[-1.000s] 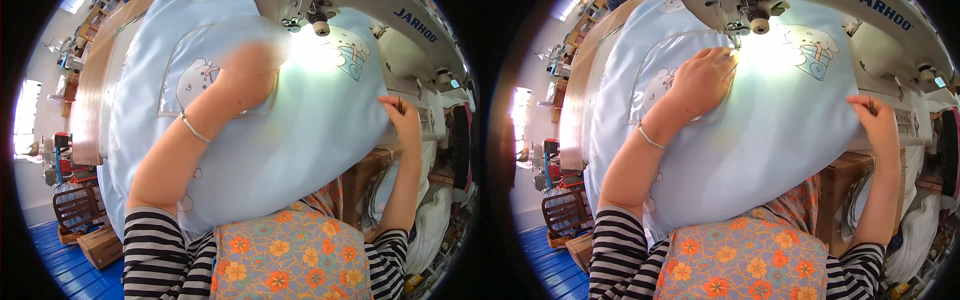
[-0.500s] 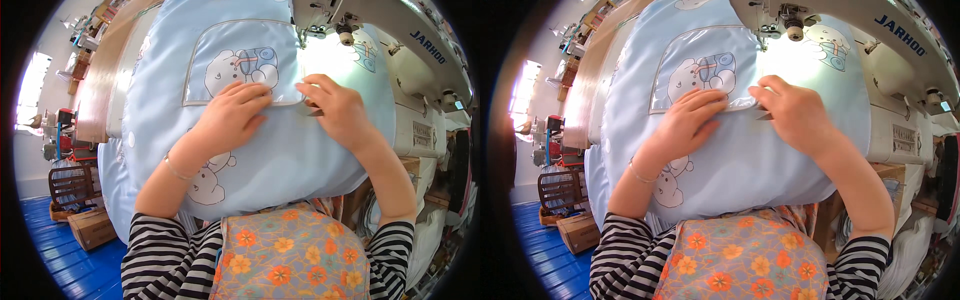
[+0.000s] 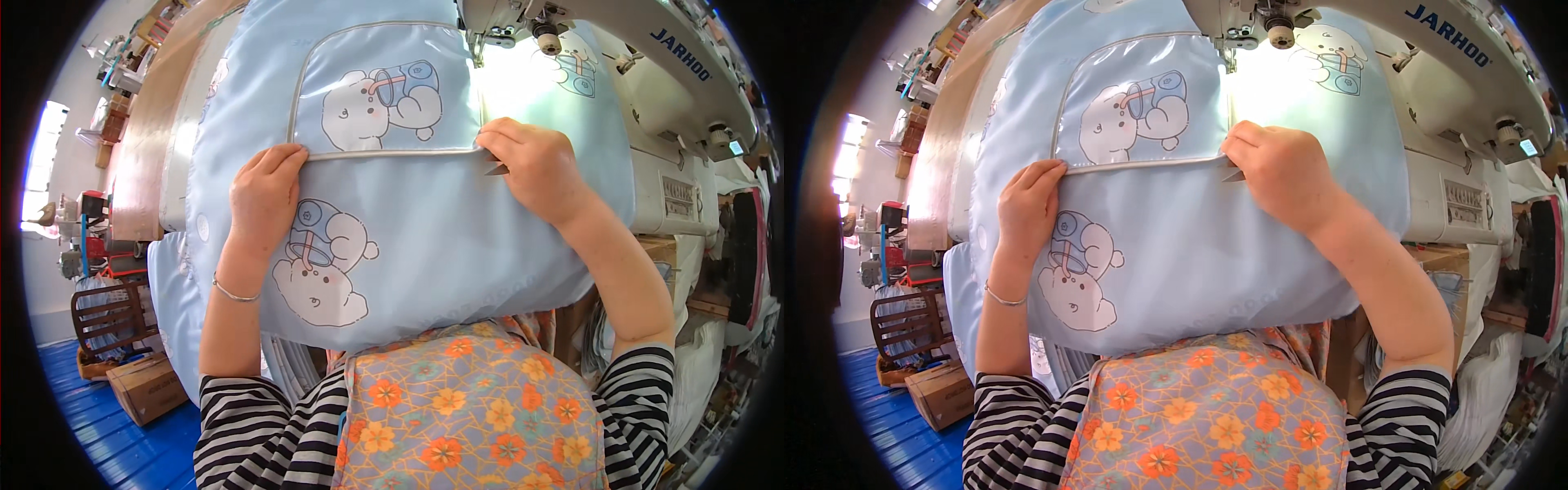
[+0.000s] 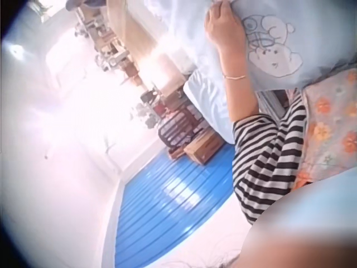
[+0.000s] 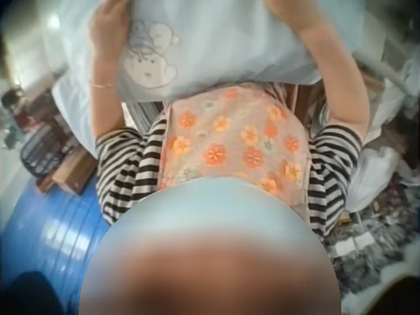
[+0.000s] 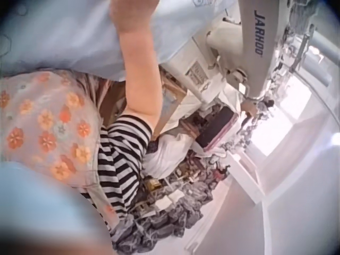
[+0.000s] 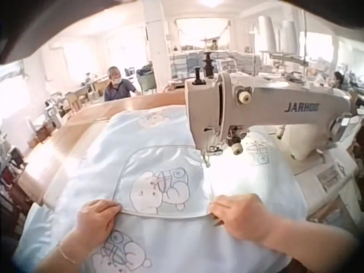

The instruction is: Sewing plastic pockets onto light blue fabric panels using an industrial sewing machine.

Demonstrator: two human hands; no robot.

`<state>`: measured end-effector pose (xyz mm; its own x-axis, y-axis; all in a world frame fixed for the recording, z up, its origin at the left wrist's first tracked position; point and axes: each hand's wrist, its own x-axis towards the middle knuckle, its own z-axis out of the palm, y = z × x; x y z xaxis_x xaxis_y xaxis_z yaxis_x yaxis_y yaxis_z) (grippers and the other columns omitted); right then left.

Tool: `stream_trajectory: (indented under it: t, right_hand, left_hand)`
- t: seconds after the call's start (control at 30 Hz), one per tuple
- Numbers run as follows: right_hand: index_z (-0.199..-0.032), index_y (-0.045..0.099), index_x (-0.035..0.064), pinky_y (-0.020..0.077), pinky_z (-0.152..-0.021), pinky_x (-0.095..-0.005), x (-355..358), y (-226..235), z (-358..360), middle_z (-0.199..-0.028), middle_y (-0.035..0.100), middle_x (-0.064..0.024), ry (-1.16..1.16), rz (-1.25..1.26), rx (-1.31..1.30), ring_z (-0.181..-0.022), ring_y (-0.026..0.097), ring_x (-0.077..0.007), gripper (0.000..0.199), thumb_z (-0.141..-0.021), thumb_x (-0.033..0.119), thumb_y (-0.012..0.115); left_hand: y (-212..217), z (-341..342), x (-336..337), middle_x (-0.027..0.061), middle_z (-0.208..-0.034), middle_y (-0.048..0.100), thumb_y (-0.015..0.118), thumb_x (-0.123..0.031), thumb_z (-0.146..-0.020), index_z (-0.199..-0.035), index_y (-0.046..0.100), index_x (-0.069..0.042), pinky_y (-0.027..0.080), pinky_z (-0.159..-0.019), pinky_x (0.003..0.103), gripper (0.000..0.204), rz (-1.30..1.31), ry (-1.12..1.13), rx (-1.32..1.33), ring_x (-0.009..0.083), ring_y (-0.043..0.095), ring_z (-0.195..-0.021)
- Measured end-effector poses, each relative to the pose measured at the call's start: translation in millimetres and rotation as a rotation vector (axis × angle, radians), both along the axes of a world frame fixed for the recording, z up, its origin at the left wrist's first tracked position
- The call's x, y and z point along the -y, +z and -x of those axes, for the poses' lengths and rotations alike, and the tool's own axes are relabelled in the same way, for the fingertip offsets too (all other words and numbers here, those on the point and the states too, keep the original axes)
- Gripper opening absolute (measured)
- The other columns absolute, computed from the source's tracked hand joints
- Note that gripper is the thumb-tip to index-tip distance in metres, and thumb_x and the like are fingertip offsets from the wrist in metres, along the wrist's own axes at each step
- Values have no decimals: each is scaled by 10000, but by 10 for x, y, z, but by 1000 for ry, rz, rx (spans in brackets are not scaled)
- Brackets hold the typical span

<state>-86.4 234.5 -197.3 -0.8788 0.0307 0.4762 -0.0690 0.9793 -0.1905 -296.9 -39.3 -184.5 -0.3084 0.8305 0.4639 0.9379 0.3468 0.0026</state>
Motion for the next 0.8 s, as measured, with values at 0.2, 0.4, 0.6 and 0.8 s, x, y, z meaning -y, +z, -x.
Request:
stream_trajectory:
  t: [0.2, 0.4, 0.6, 0.8]
  right_hand:
    - [-958, 664, 56, 552, -687, -312, -148, -17, 93, -1037, 680, -33, 9, 14, 0, -801, 675, -228, 298, -682, -55, 659]
    - [-998, 647, 54, 554, -705, -315, -211, -10, 177, -1084, 677, -32, -22, 19, 4, -813, 676, -242, 321, -696, -49, 684]
    - [-990, 636, 58, 542, -681, -352, -227, 55, 289, -1044, 638, -32, -105, 12, 117, -769, 663, -262, 303, -710, -36, 703]
    - [-1014, 630, 73, 533, -663, -367, -319, -3, 398, -1011, 617, -30, -130, 46, 57, -759, 654, -274, 317, -725, -47, 680]
  left_hand:
    - [-47, 99, -167, 30, -996, 689, 641, 35, -750, -935, 704, -52, 560, -744, 342, 214, -37, 12, -16, 228, 665, -899]
    - [-63, 288, -311, 30, -985, 696, 638, 30, -764, -911, 711, -54, 564, -729, 336, 185, -50, 7, -33, 220, 667, -899]
    - [-48, 478, -442, 34, -990, 699, 636, 29, -760, -905, 711, -59, 561, -750, 343, 185, -66, 3, -48, 226, 664, -904]
    - [-50, 639, -575, 33, -985, 701, 636, 27, -758, -900, 709, -59, 557, -761, 342, 181, -55, -31, -70, 228, 660, -899]
